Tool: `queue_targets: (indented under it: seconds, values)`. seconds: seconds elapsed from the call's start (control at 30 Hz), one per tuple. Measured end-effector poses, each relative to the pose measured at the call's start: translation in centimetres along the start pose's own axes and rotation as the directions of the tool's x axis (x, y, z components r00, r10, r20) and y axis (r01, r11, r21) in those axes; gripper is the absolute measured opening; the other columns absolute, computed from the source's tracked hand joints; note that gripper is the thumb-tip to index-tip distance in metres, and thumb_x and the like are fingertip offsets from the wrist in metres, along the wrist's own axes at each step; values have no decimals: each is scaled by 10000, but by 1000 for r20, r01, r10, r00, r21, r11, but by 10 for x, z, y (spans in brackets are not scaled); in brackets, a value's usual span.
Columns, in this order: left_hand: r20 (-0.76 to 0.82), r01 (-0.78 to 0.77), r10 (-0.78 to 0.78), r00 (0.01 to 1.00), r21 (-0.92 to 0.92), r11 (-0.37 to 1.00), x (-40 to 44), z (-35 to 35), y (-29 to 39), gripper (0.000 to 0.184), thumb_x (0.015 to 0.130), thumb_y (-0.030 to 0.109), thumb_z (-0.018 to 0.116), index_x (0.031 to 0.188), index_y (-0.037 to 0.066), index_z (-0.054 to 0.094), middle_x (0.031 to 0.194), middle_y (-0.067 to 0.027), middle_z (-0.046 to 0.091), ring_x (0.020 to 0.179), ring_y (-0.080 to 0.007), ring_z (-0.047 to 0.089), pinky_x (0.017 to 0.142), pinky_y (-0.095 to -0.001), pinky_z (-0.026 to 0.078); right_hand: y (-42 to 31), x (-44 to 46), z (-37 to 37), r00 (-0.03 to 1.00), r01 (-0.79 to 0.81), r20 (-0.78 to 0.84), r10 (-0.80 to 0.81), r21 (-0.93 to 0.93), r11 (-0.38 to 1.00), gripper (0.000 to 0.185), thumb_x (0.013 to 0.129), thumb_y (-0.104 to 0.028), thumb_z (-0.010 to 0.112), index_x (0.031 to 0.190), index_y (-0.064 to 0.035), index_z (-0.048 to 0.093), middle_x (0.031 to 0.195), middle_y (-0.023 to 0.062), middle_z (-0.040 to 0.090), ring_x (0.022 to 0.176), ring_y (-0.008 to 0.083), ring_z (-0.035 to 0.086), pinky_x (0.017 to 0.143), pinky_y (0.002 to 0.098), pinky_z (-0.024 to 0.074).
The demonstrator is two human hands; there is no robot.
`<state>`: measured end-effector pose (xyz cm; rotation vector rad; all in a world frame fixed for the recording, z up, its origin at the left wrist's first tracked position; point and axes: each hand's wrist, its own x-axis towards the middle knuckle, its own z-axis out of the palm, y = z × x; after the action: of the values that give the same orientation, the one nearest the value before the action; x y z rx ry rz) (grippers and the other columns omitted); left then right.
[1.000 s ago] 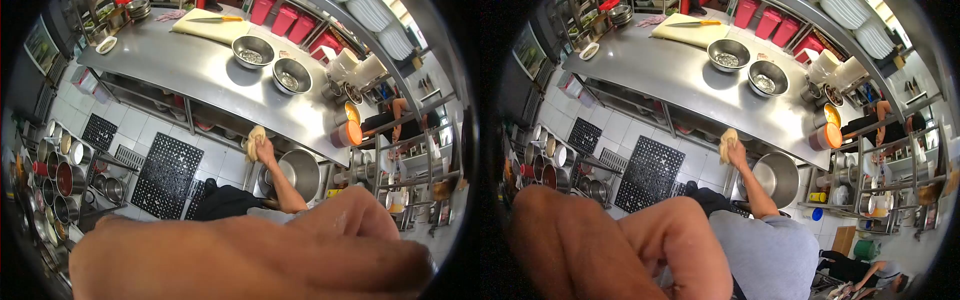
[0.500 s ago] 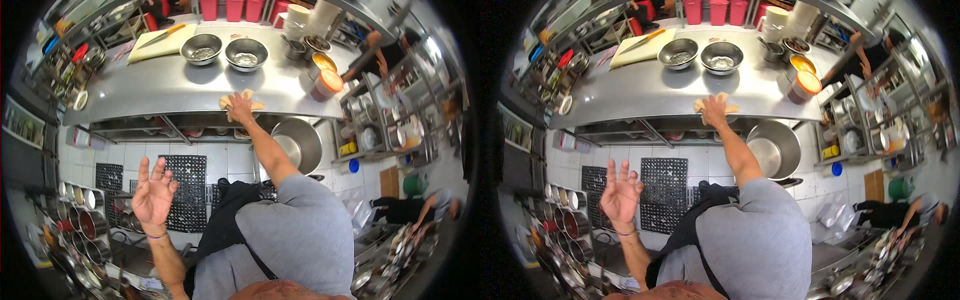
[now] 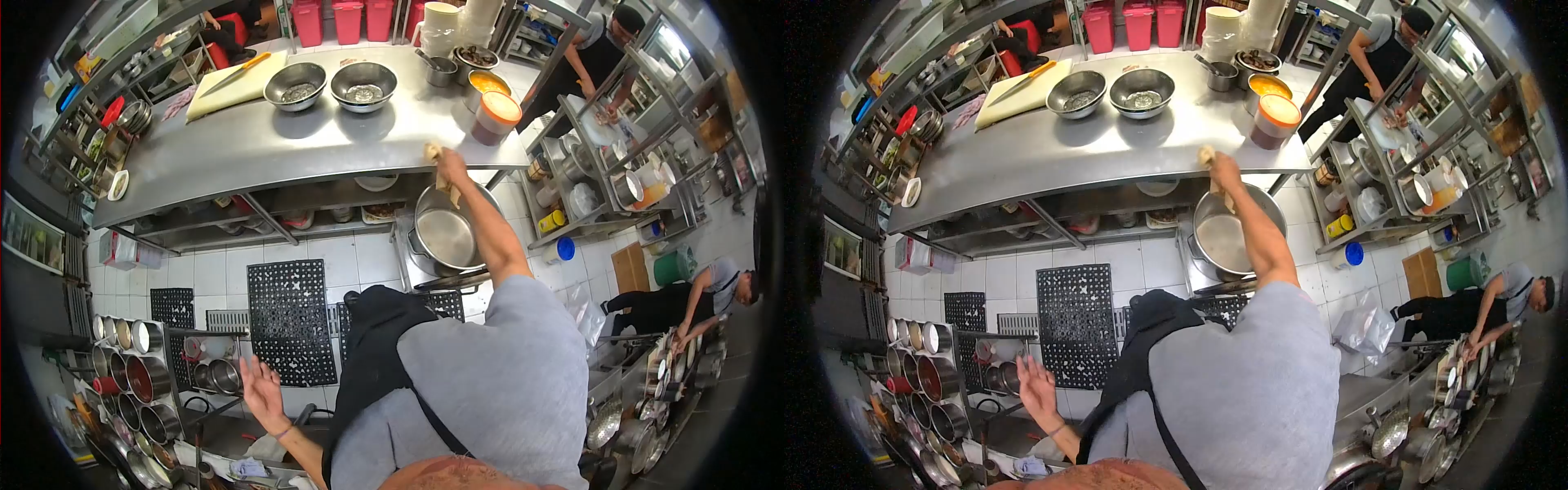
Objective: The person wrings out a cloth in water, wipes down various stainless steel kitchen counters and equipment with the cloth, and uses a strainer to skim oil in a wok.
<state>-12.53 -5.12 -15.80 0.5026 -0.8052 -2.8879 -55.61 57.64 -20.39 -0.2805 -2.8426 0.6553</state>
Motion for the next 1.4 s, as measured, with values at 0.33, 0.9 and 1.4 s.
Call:
queue_targets:
  seconds: [0.33,0.9,1.4]
  values:
    - [-599,262,-14,800,330,907,-1,-51,-58,531,922,204,596,1439,194,474,1301,-17,563,1052,-190,536,823,-353,454,-37,27,45,984,-170,-82,156,-210,963,763,976,-537,464,1544,-61,283,1628,201,176,1489,464,113,1160,670,132]
    - [-739,504,14,673,473,722,-91,-183,-199,259,950,94,554,1205,65,584,1059,-89,645,917,-197,614,811,-337,503,-126,32,130,922,-241,-364,130,-277,930,578,929,-234,548,1464,-56,425,1534,224,370,1426,504,264,1163,641,143]
    - [-639,347,108,761,543,765,-49,-201,-207,168,928,-12,584,1077,58,613,860,-27,639,740,-96,581,695,-264,499,-424,46,255,719,586,-77,-690,600,544,205,854,-27,561,1004,3,697,1020,192,678,1050,400,607,978,482,444]
